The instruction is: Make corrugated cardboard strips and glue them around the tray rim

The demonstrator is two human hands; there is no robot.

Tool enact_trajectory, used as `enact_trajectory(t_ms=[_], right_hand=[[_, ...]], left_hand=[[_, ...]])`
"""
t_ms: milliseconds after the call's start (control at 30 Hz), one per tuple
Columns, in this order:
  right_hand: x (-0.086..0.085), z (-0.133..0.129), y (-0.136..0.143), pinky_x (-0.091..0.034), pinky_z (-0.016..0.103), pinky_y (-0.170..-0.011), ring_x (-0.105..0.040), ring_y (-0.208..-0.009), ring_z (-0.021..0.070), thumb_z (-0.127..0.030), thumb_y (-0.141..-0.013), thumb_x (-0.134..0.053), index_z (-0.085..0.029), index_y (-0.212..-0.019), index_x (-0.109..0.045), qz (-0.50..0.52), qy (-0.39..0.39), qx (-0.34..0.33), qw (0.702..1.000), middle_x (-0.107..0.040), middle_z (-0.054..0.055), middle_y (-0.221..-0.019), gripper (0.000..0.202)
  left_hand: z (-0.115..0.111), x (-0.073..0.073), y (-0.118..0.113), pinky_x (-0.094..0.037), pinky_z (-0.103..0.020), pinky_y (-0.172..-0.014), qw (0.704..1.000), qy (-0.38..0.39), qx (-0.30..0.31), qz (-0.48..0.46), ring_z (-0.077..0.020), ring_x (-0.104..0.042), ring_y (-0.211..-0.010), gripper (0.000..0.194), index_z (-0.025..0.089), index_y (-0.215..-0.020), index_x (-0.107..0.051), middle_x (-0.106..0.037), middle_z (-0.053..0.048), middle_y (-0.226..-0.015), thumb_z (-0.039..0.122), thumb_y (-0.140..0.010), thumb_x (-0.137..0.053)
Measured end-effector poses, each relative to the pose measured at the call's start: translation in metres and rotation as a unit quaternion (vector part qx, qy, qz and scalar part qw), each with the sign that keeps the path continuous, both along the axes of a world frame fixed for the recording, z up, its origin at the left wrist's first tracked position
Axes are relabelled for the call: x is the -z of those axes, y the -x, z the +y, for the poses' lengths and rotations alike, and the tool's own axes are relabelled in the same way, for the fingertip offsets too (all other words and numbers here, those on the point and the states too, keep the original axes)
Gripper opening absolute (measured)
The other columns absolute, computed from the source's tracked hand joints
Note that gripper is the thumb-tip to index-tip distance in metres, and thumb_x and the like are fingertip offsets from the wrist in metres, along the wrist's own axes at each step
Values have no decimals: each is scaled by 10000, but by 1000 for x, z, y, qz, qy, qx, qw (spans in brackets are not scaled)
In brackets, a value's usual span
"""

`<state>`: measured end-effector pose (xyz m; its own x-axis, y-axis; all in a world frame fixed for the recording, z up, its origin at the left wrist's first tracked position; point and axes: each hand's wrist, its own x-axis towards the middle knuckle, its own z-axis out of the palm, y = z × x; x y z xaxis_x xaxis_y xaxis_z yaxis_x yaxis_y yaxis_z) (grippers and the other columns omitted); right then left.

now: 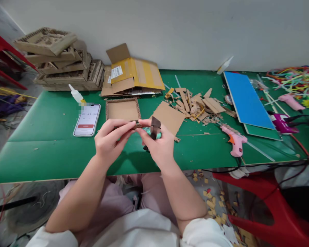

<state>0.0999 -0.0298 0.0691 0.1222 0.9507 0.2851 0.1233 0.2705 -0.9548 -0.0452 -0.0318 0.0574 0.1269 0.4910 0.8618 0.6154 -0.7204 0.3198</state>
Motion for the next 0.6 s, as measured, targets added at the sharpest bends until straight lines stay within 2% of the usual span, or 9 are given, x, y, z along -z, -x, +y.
enact_trajectory(t_ms=[233, 300, 367, 467, 600], right_hand=[[1, 5, 3, -381, 202, -350, -491, -325, 83, -264, -627, -738, -220, -692, -671, 113, 77, -50, 989, -544, -88, -401, 103], [0, 7, 1, -352, 207, -331, -471, -303, 88, -285, -630, -726, -214, -663, -653, 137, 94, -66, 984, -517, -87, -372, 107], [-1, 8, -1, -351, 215, -331, -461, -295, 82, -294, -637, -714, -208, -651, -641, 149, 92, -59, 983, -569, -73, -424, 114], [-5, 9, -6, -370, 218, -349, -471, -314, 67, -291, -641, -715, -199, -646, -647, 123, 71, -25, 990, -660, -44, -557, 115], [-8, 7, -10, -366, 205, -373, -473, -335, 72, -304, -663, -706, -198, -718, -691, 32, 81, -41, 995, -557, -68, -415, 121]], left_hand=[[2, -1, -2, -496, -224, -690, 1000, 20, 5, 1, -108, -606, -765, 202, 148, -973, -654, -666, -32, -835, 134, -774, -685], [3, -1, -2, -487, -225, -675, 1000, 16, 4, 7, -103, -601, -738, 187, 166, -965, -647, -673, -17, -819, 156, -781, -683], [3, -1, -1, -480, -229, -667, 1000, 11, 0, 12, -103, -593, -718, 181, 175, -961, -645, -676, -14, -810, 170, -784, -682], [4, -1, 0, -475, -235, -665, 1000, 7, -3, 21, -109, -581, -709, 173, 170, -948, -651, -678, -23, -800, 171, -779, -687], [4, 0, 1, -473, -242, -672, 999, 6, 0, 41, -116, -578, -710, 163, 161, -946, -659, -680, -35, -801, 165, -784, -678]])
